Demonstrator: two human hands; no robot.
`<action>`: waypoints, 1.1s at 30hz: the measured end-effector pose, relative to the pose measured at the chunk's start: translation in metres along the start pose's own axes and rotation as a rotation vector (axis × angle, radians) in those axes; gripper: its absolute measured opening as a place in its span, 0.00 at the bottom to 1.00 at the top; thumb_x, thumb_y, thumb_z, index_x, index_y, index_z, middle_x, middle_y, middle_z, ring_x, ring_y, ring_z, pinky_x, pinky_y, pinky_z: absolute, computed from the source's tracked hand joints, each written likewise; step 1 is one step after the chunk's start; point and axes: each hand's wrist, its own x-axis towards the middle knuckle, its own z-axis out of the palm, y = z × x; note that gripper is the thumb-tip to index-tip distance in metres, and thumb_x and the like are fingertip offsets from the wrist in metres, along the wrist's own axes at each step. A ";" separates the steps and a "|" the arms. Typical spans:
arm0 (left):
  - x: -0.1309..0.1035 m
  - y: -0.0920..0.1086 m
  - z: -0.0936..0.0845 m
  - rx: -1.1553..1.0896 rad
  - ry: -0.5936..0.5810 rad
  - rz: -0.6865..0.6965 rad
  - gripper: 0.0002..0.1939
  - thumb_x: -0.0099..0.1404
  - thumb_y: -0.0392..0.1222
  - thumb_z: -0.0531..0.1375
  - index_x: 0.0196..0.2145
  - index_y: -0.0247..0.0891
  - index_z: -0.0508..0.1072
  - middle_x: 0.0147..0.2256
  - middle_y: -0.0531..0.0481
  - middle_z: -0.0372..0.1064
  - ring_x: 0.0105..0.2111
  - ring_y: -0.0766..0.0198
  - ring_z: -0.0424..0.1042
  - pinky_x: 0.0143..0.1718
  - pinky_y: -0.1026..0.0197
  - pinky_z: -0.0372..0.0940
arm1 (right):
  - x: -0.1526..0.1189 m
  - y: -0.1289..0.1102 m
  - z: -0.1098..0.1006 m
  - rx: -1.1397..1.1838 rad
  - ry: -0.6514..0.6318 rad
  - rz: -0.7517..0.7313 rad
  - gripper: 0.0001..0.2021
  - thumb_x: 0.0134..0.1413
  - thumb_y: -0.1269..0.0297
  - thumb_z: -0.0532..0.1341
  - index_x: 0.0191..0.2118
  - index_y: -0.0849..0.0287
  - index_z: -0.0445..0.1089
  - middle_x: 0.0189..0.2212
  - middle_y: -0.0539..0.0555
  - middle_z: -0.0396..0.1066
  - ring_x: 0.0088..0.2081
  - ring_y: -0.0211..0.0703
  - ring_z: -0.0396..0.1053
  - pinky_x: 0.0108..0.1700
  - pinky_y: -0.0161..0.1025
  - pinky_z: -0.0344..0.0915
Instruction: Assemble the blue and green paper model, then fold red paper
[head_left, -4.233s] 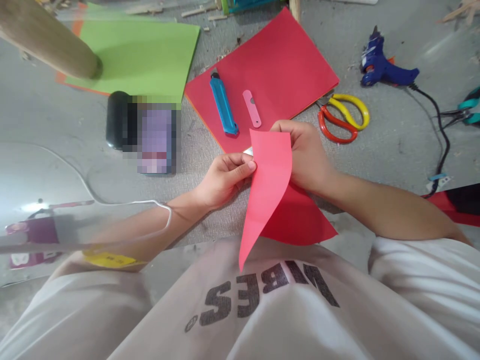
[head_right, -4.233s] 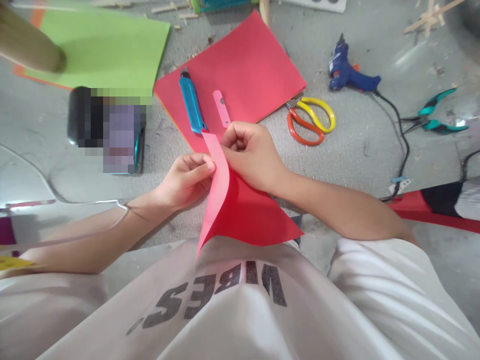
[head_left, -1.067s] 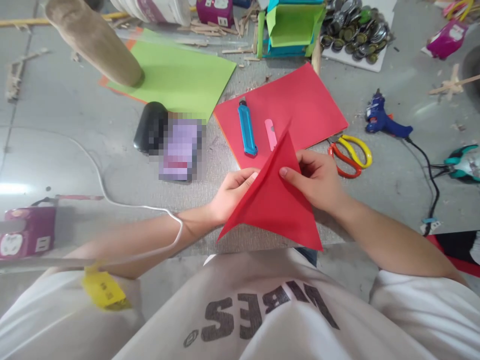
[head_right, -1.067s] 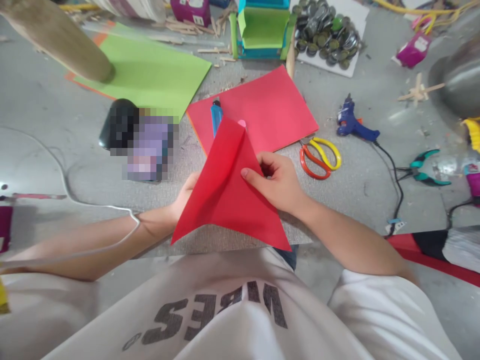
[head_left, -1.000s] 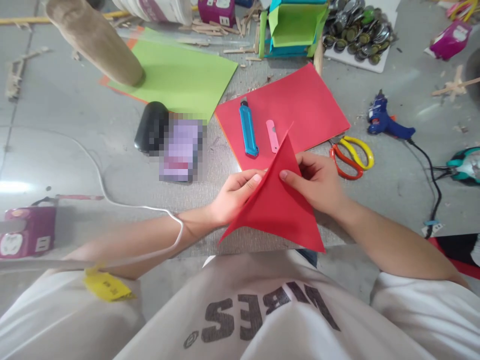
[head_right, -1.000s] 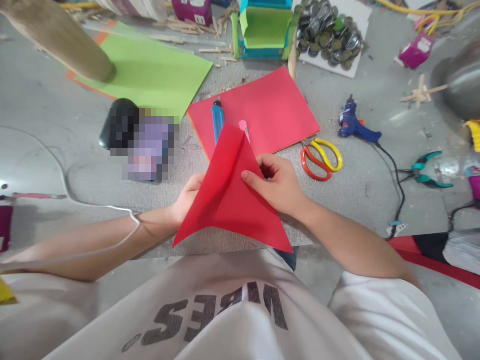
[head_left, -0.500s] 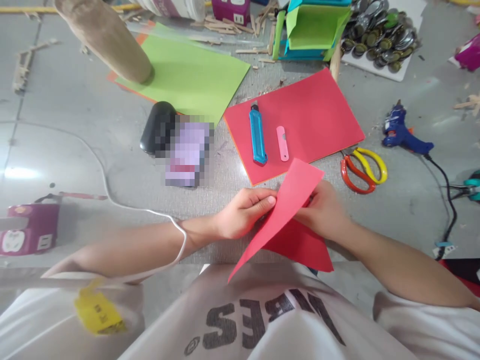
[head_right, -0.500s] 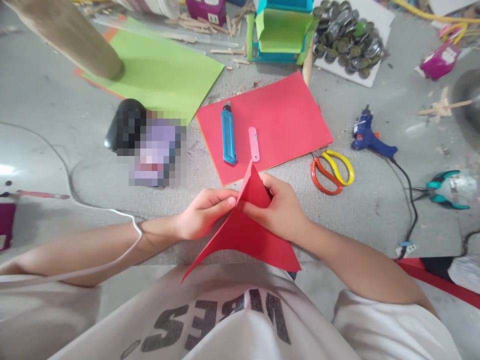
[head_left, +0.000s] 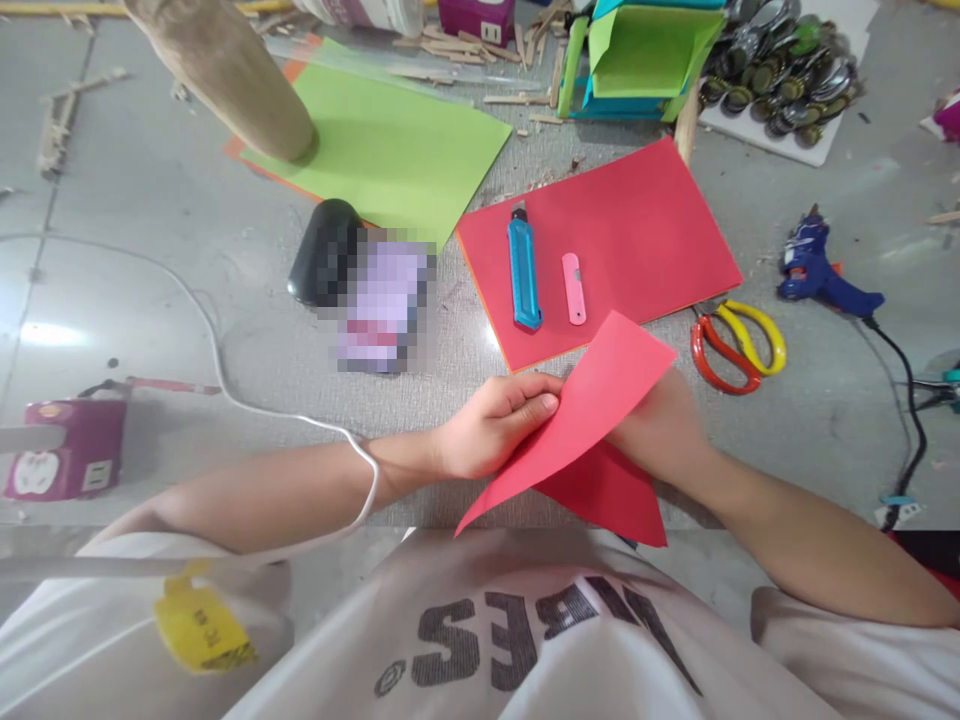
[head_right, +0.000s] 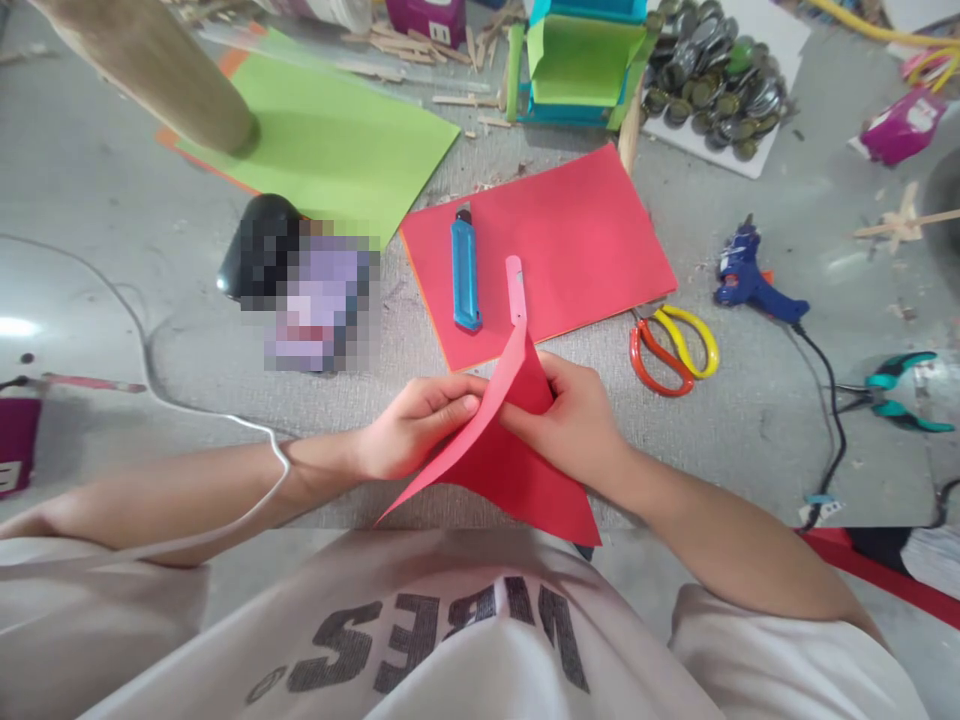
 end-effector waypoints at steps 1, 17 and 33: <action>0.000 -0.001 0.000 -0.021 0.002 -0.019 0.22 0.78 0.63 0.73 0.45 0.40 0.89 0.47 0.41 0.89 0.47 0.50 0.86 0.49 0.53 0.80 | 0.000 0.000 -0.001 0.006 0.006 -0.015 0.12 0.42 0.54 0.78 0.24 0.50 0.77 0.25 0.52 0.77 0.28 0.49 0.72 0.27 0.44 0.66; 0.007 -0.012 0.006 -0.333 0.198 0.155 0.43 0.59 0.83 0.80 0.50 0.41 0.86 0.42 0.42 0.89 0.49 0.43 0.91 0.44 0.51 0.86 | 0.030 0.035 -0.010 0.427 0.319 -0.011 0.17 0.54 0.46 0.83 0.39 0.47 0.81 0.47 0.55 0.89 0.50 0.59 0.87 0.49 0.52 0.86; 0.030 -0.016 -0.017 0.009 0.519 0.454 0.14 0.67 0.43 0.80 0.48 0.43 0.86 0.44 0.48 0.89 0.38 0.56 0.88 0.39 0.58 0.84 | 0.046 0.040 -0.029 0.501 0.174 -0.088 0.16 0.49 0.54 0.81 0.39 0.50 0.79 0.45 0.53 0.87 0.48 0.58 0.85 0.55 0.57 0.83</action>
